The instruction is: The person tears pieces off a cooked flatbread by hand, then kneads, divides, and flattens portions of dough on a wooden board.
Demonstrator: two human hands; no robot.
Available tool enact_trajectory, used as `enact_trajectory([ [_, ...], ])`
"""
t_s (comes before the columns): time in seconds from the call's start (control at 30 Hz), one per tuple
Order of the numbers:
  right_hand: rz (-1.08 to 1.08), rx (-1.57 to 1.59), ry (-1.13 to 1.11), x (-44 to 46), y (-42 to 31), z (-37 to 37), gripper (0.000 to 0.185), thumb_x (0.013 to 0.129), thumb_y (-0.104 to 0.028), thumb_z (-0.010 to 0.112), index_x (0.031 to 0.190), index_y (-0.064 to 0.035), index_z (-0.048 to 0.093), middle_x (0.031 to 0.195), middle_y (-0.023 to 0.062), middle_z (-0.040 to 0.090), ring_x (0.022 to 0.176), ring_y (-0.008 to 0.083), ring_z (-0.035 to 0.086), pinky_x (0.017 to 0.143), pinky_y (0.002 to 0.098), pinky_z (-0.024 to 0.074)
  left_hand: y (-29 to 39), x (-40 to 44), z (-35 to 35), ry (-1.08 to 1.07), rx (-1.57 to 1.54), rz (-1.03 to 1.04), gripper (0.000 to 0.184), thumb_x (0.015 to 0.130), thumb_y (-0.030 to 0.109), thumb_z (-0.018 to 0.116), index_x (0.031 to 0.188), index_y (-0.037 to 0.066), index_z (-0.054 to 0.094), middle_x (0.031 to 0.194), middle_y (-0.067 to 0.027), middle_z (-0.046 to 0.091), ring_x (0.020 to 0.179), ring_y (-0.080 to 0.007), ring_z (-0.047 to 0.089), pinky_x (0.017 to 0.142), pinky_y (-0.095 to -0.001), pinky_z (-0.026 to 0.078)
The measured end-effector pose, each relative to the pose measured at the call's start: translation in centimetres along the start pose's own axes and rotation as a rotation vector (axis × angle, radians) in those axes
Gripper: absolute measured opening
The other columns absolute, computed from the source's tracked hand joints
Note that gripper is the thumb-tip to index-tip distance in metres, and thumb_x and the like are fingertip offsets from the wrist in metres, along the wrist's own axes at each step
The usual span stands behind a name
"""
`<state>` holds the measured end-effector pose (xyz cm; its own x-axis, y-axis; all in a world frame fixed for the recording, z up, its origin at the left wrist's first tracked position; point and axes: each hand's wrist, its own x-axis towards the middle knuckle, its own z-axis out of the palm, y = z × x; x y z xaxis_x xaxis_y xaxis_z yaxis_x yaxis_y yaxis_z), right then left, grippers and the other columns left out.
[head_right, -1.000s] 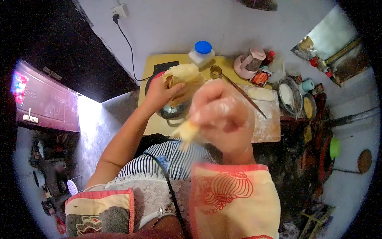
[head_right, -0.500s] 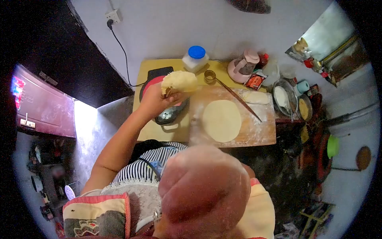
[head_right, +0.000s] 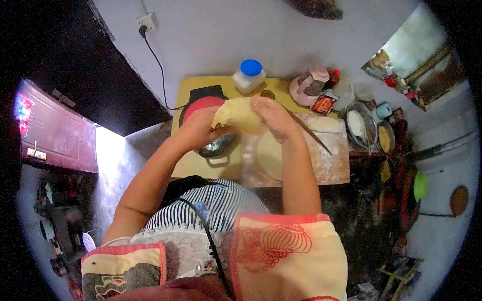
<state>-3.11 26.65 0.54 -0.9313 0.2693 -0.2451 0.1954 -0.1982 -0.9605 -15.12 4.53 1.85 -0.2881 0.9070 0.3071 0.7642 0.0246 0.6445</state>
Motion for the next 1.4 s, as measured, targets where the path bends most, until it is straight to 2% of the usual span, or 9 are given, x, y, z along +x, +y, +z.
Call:
enact_trajectory([
  [0.07, -0.085, 0.092, -0.118, -0.4, -0.3, 0.8, 0.026, 0.095, -0.017, 0.067, 0.119, -0.0069, 0.064, 0.107, 0.0, 0.067, 0.094, 0.0097, 0.06, 0.083, 0.0246, 0.0469, 0.6, 0.0, -0.7, -0.053, -0.025, -0.119, 0.033, 0.087, 0.018, 0.074, 0.116, 0.005, 0.065, 0.106, -0.0148, 0.071, 0.095, -0.0323, 0.068, 0.083, -0.0398, 0.052],
  [0.27, -0.221, 0.066, -0.001, -0.1, 0.1, 1.0, 0.025, 0.086, -0.009, 0.075, 0.108, -0.0075, 0.064, 0.097, -0.0044, 0.064, 0.091, 0.0059, 0.059, 0.081, 0.0217, 0.0468, -0.8, 0.4, -0.6, -0.156, -0.558, -0.5, 0.034, 0.089, 0.02, 0.075, 0.115, 0.0, 0.066, 0.1, -0.0096, 0.073, 0.088, -0.0123, 0.065, 0.081, -0.033, 0.052],
  [0.67, -0.172, -0.226, -0.111, 0.2, -0.8, 1.5, 0.025, 0.086, -0.007, 0.071, 0.11, -0.0036, 0.068, 0.101, 0.0003, 0.068, 0.091, 0.0069, 0.061, 0.081, 0.0233, 0.049, -1.8, 1.4, 0.2, -0.263, -0.08, -0.454, 0.032, 0.079, 0.026, 0.074, 0.094, -0.002, 0.072, 0.078, -0.015, 0.068, 0.072, -0.0248, 0.068, 0.068, -0.0393, 0.051],
  [0.77, -0.224, -0.071, 0.017, 0.7, 0.8, 1.7, 0.021, 0.087, -0.004, 0.069, 0.108, -0.0022, 0.069, 0.098, 0.0009, 0.069, 0.089, 0.0081, 0.063, 0.081, 0.0235, 0.0496, -3.4, 1.5, 0.7, -0.297, -0.177, -0.54, 0.028, 0.085, 0.026, 0.076, 0.103, 0.004, 0.073, 0.084, -0.0066, 0.072, 0.078, -0.0139, 0.065, 0.073, -0.0334, 0.052],
  [1.03, -0.196, 0.417, 0.239, 2.1, 4.0, 2.5, 0.018, 0.091, -0.002, 0.064, 0.109, -0.0046, 0.067, 0.098, 0.0045, 0.07, 0.087, 0.0151, 0.067, 0.071, 0.0283, 0.0559, -3.5, 2.0, -0.5, -0.231, -0.476, -0.701, 0.025, 0.087, 0.028, 0.078, 0.091, 0.003, 0.075, 0.075, 0.0029, 0.066, 0.069, -0.0084, 0.058, 0.065, -0.0287, 0.049],
  [1.07, -0.192, 0.46, 0.261, 2.1, 3.9, 2.8, 0.019, 0.092, -0.003, 0.065, 0.111, -0.0056, 0.065, 0.101, 0.0054, 0.07, 0.086, 0.0164, 0.068, 0.067, 0.0305, 0.0574, -3.9, 2.0, -0.2, -0.177, -0.513, -0.659, 0.02, 0.087, 0.022, 0.074, 0.083, 0.003, 0.073, 0.066, 0.0033, 0.06, 0.057, -0.0077, 0.051, 0.051, -0.0282, 0.041],
  [1.13, -0.203, 0.57, 0.319, 2.3, 3.4, 3.5, 0.02, 0.093, -0.004, 0.065, 0.113, -0.0058, 0.064, 0.102, 0.0058, 0.07, 0.086, 0.0176, 0.068, 0.066, 0.0315, 0.0579, -4.9, 2.4, -0.1, -0.131, -0.577, -0.627, 0.019, 0.087, 0.021, 0.074, 0.088, 0.002, 0.075, 0.069, 0.0022, 0.062, 0.059, -0.0086, 0.052, 0.054, -0.0283, 0.043],
  [1.17, -0.238, 0.588, 0.277, 2.1, 3.2, 3.6, 0.019, 0.093, -0.006, 0.067, 0.111, -0.0077, 0.065, 0.105, 0.0027, 0.069, 0.098, 0.016, 0.066, 0.083, 0.0337, 0.0566, -5.1, 2.6, -0.4, -0.126, -0.534, -0.626, 0.02, 0.087, 0.021, 0.075, 0.092, 0.001, 0.076, 0.072, 0.0004, 0.065, 0.061, -0.0098, 0.053, 0.057, -0.0289, 0.045],
  [1.4, -0.325, 0.853, 0.479, 4.6, 3.8, 1.2, 0.027, 0.095, -0.003, 0.063, 0.122, -0.0067, 0.06, 0.117, 0.0071, 0.065, 0.107, 0.0243, 0.064, 0.092, 0.0407, 0.0552, -6.6, 3.3, -0.9, -0.094, -0.597, -0.69, 0.031, 0.089, 0.025, 0.073, 0.104, -0.002, 0.073, 0.09, -0.0081, 0.071, 0.079, -0.0177, 0.064, 0.073, -0.0339, 0.052],
])
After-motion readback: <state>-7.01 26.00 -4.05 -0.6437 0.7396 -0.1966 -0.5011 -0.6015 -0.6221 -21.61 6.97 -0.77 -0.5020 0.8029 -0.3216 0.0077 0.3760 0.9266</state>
